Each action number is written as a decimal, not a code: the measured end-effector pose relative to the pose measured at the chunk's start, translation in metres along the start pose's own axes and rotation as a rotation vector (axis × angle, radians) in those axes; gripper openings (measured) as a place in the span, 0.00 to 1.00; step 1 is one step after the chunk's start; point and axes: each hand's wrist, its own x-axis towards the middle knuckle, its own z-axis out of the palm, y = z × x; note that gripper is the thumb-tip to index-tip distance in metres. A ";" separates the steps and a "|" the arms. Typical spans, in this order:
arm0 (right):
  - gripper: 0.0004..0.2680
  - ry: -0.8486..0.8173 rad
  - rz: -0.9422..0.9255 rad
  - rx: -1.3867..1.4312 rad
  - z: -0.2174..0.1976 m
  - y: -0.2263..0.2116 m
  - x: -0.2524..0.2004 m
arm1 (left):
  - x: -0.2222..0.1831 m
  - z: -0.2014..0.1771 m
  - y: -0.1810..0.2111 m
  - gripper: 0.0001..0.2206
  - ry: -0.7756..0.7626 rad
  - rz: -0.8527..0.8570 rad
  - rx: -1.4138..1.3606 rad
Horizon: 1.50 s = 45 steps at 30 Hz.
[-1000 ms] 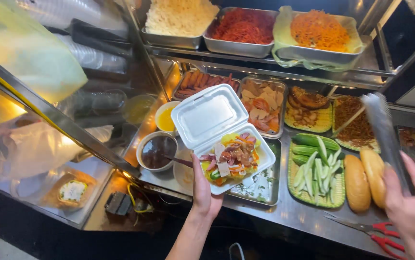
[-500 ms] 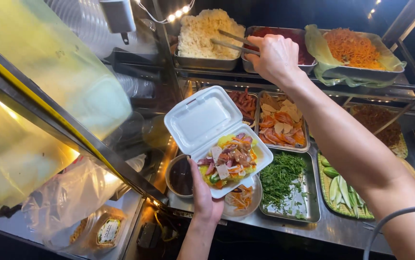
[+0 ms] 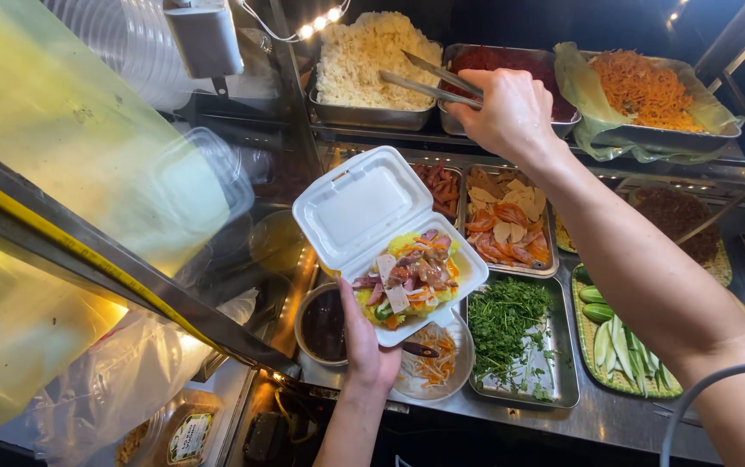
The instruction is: Scoop yellow sticky rice into a container, microwave it, and add various toppings including meat, sauce, and vegetables.
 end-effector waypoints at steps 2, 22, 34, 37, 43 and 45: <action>0.13 -0.038 0.010 -0.055 0.000 -0.007 -0.002 | 0.003 0.000 0.000 0.33 -0.040 0.025 0.010; 0.14 -0.247 0.156 0.345 -0.132 -0.024 -0.127 | 0.028 -0.022 -0.018 0.32 -0.140 -0.019 0.019; 0.20 -0.473 0.432 0.287 -0.142 -0.036 -0.247 | 0.014 -0.052 -0.041 0.29 -0.119 -0.130 -0.063; 0.19 -0.503 0.442 0.226 -0.140 -0.058 -0.248 | 0.004 -0.049 -0.040 0.28 -0.131 -0.113 -0.031; 0.16 -0.444 0.389 0.213 -0.147 -0.062 -0.256 | -0.004 -0.052 -0.037 0.31 -0.163 -0.070 0.028; 0.16 -0.388 0.394 0.257 -0.149 -0.056 -0.258 | -0.006 -0.052 -0.034 0.32 -0.147 -0.094 0.026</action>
